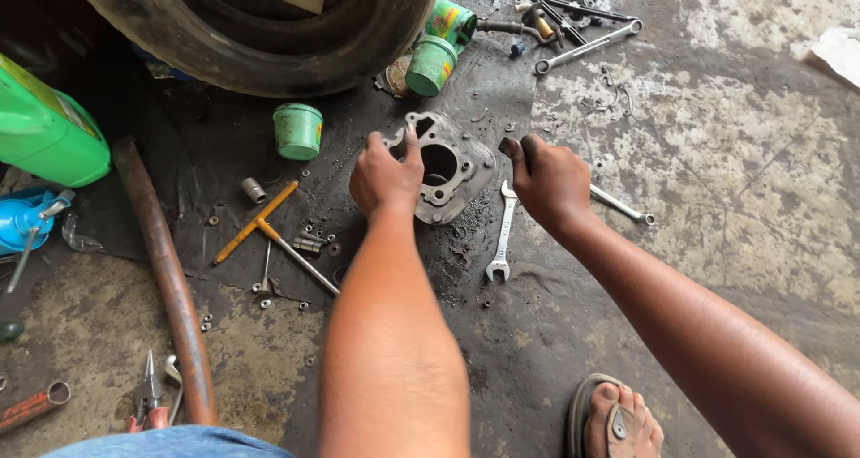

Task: The person is sitting on the floor of a workshop, using a wrench to tighten bolts on a metal engine cylinder head. They hold the part steady with one hand while turning the wrench with the other, working on the bolt holes around the central opening.

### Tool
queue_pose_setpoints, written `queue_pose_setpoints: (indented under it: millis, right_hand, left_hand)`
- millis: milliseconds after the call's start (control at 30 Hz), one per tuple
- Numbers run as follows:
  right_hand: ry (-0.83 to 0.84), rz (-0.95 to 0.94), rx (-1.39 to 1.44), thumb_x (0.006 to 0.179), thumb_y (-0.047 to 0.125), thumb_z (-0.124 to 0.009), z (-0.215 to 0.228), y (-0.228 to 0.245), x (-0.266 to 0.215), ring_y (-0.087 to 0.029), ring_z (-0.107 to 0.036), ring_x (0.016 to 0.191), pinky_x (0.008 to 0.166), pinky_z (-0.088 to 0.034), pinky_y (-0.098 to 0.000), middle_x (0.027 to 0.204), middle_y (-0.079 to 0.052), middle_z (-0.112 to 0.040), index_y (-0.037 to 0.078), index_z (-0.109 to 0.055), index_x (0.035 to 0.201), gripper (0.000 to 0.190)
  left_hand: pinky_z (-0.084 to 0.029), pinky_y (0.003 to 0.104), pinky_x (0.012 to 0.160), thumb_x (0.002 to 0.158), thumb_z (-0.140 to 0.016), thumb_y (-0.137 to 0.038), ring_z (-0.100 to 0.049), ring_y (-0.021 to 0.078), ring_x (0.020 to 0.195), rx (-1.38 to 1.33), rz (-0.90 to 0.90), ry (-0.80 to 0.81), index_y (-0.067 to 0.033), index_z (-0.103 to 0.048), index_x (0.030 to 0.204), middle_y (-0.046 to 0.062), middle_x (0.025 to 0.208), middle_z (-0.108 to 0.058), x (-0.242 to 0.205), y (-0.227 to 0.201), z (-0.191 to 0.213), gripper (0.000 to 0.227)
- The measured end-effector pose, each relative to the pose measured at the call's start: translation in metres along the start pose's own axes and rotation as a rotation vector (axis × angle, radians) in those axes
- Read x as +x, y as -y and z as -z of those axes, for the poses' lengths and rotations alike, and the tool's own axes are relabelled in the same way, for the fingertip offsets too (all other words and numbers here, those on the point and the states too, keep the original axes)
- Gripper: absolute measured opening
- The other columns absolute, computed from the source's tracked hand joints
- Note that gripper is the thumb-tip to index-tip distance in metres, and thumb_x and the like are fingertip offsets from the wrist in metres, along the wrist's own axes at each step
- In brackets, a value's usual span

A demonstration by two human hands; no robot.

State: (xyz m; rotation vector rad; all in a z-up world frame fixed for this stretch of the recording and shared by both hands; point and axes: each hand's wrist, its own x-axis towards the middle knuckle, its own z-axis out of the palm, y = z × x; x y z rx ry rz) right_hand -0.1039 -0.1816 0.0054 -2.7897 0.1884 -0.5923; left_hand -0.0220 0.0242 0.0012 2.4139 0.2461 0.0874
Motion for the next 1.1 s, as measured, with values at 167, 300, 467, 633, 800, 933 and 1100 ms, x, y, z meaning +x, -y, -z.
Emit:
queue_pose_setpoints:
  millis: [167,300,467,633,800,933,1100]
  right_hand:
    - [0.331,-0.096,0.06,0.106,0.037,-0.048,0.009,0.006,0.023,-0.033,-0.061,0.051,0.05,-0.048,-0.0499,0.068,-0.011,-0.068,0.013,-0.065,0.099,0.031]
    - [0.296,0.078,-0.104,0.106,0.035,-0.055,0.005,0.008,0.026,-0.032,-0.064,0.061,0.054,-0.049,-0.0479,0.071,-0.013,-0.068,0.01,-0.067,0.1,0.028]
    - [0.325,-0.036,-0.152,0.104,0.031,-0.058,-0.005,0.01,0.037,-0.031,-0.07,0.067,0.058,-0.054,-0.0484,0.076,-0.012,-0.07,0.013,-0.068,0.102,0.02]
    - [0.284,-0.033,-0.048,0.096,0.015,-0.059,-0.009,0.015,0.042,-0.04,-0.071,0.077,0.065,-0.054,-0.0515,0.085,-0.016,-0.073,0.018,-0.071,0.108,0.017]
    - [0.328,-0.162,-0.108,0.097,0.017,-0.059,-0.011,0.026,0.045,-0.039,-0.072,0.085,0.073,-0.054,-0.0522,0.088,-0.018,-0.074,0.011,-0.071,0.106,0.016]
    - [0.315,-0.278,-0.042,0.096,0.02,-0.059,-0.012,0.028,0.045,-0.039,-0.072,0.09,0.081,-0.054,-0.0516,0.092,-0.02,-0.074,0.013,-0.076,0.105,0.02]
    - [0.342,-0.264,-0.111,0.089,0.018,-0.06,-0.021,0.035,0.052,-0.039,-0.073,0.089,0.08,-0.055,-0.0507,0.093,-0.02,-0.075,0.014,-0.077,0.102,0.022]
  left_hand:
    - [-0.052,0.048,0.098,0.098,-0.05,-0.06,-0.067,0.0356,0.115,0.149,-0.306,0.156,-0.0082,-0.064,0.121,0.016,0.12,-0.07,0.02,-0.005,0.007,0.058]
    - [-0.043,0.053,0.104,0.097,-0.049,-0.063,-0.052,0.0374,0.13,0.289,-0.404,0.262,-0.0082,-0.059,0.126,0.015,0.135,-0.06,0.038,-0.008,-0.002,0.063]
    - [-0.032,0.059,0.109,0.096,-0.047,-0.061,-0.046,0.0378,0.133,0.352,-0.225,0.16,-0.0178,-0.069,0.117,0.012,0.135,-0.058,0.043,-0.03,-0.026,0.052]
    - [-0.041,0.053,0.103,0.096,-0.049,-0.057,-0.056,0.0327,0.124,0.304,-0.239,0.088,-0.016,-0.075,0.109,0.009,0.122,-0.067,0.033,-0.027,-0.028,0.05]
    - [-0.042,0.052,0.099,0.096,-0.044,-0.062,-0.059,0.0296,0.115,0.259,-0.332,0.121,-0.0182,-0.076,0.107,0.008,0.115,-0.069,0.04,-0.033,-0.03,0.055]
    - [-0.043,0.05,0.101,0.102,-0.032,-0.066,-0.06,0.0293,0.117,0.268,-0.301,0.145,-0.0162,-0.076,0.099,0.007,0.113,-0.07,0.041,-0.034,-0.032,0.067]
    - [-0.044,0.052,0.098,0.1,-0.03,-0.067,-0.061,0.0314,0.115,0.278,-0.325,0.12,-0.0157,-0.076,0.098,0.009,0.111,-0.07,0.041,-0.033,-0.033,0.069]
